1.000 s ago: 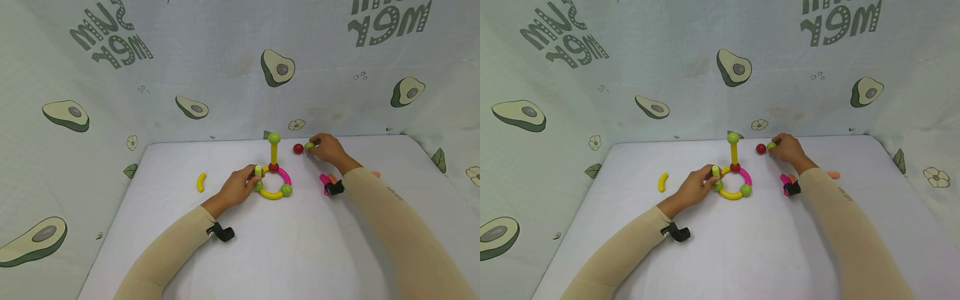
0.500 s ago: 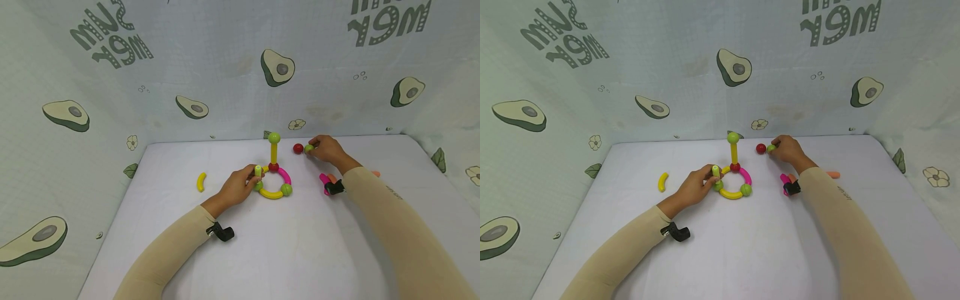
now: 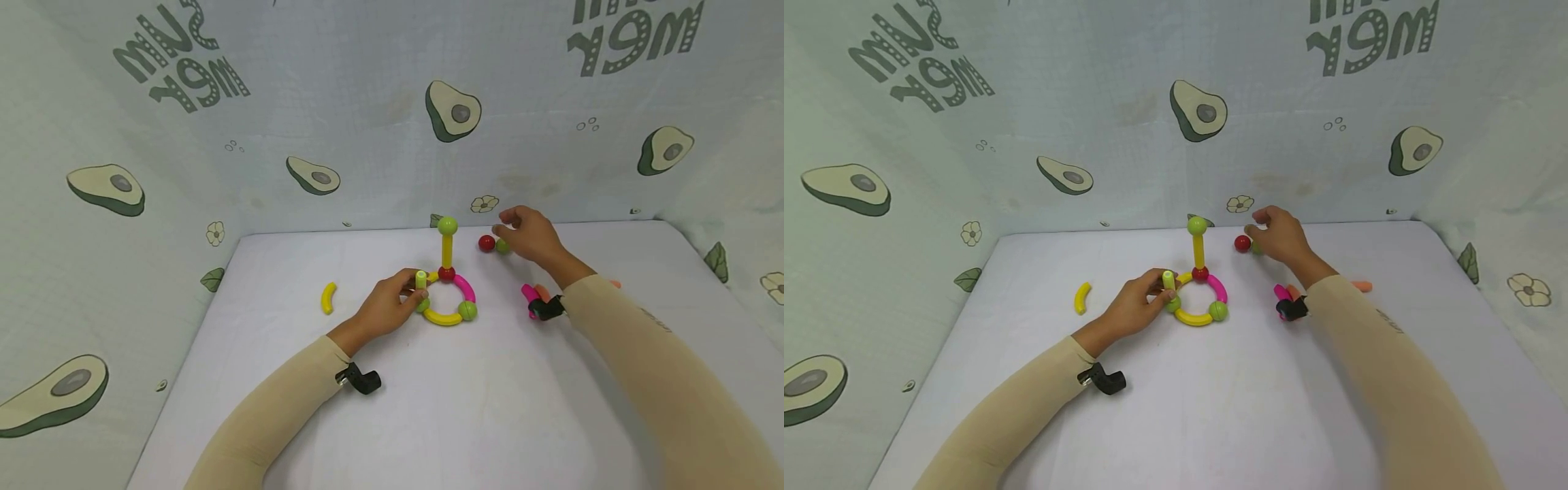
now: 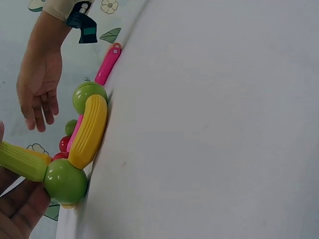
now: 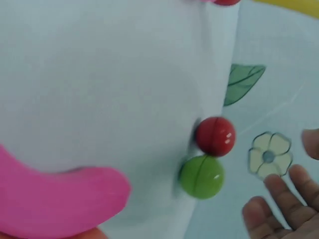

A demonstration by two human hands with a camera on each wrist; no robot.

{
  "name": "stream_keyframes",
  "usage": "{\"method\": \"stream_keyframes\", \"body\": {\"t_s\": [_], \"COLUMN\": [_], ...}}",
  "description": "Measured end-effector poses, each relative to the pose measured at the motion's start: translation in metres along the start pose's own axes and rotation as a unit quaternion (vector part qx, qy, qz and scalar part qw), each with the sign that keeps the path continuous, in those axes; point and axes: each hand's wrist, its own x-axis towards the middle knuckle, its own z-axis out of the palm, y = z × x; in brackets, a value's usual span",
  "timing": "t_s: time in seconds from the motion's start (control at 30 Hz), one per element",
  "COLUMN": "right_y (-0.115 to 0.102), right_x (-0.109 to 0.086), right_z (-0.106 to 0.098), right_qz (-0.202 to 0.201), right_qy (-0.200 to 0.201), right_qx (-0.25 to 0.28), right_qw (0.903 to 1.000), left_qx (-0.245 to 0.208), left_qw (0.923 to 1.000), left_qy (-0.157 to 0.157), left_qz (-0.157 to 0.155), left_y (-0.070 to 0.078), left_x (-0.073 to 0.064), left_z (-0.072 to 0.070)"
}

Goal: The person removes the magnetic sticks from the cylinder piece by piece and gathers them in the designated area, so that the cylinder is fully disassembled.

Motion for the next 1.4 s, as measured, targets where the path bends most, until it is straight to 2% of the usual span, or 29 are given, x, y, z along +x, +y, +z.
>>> {"method": "stream_keyframes", "body": {"t_s": [0.1, 0.2, 0.37, 0.47, 0.57, 0.67, 0.77, 1.0, 1.13, 1.27, 1.4], "right_y": [-0.013, -0.025, -0.04, -0.049, -0.057, -0.062, -0.065, -0.064, -0.062, -0.06, -0.059], "right_x": [-0.008, -0.016, -0.025, -0.028, -0.03, -0.031, -0.031, -0.034, -0.039, -0.043, -0.045], "right_z": [0.001, 0.005, 0.017, 0.024, 0.03, 0.034, 0.037, 0.039, 0.039, 0.041, 0.041], "right_qz": [-0.039, -0.075, -0.116, -0.133, -0.133, -0.122, -0.125, -0.145, -0.158, -0.17, -0.176], "right_qy": [0.024, 0.034, 0.02, 0.009, -0.001, -0.006, -0.001, 0.012, 0.008, 0.008, 0.011], "right_qx": [0.028, 0.053, 0.073, 0.075, 0.072, 0.068, 0.06, 0.07, 0.088, 0.093, 0.097], "right_qw": [0.9986, 0.9952, 0.9904, 0.9882, 0.9885, 0.9902, 0.9904, 0.9869, 0.9834, 0.981, 0.9796], "left_qx": [-0.014, -0.026, -0.059, -0.077, -0.092, -0.104, -0.108, -0.1, -0.098, -0.113, -0.123], "left_qw": [0.9999, 0.9994, 0.9963, 0.9943, 0.9925, 0.9897, 0.9878, 0.9899, 0.9907, 0.9886, 0.9865], "left_qy": [0.005, 0.016, 0.052, 0.071, 0.076, 0.07, 0.058, 0.032, 0.003, -0.03, -0.05], "left_qz": [-0.001, 0.014, 0.036, 0.018, -0.024, -0.071, -0.095, -0.095, -0.094, -0.095, -0.096], "left_y": [0.0, 0.0, 0.002, 0.003, 0.003, 0.003, 0.004, 0.008, 0.01, 0.01, 0.007], "left_x": [-0.001, 0.001, 0.011, 0.021, 0.031, 0.039, 0.045, 0.057, 0.062, 0.068, 0.074], "left_z": [-0.002, -0.005, -0.013, -0.016, -0.018, -0.019, -0.019, -0.021, -0.022, -0.023, -0.024]}}
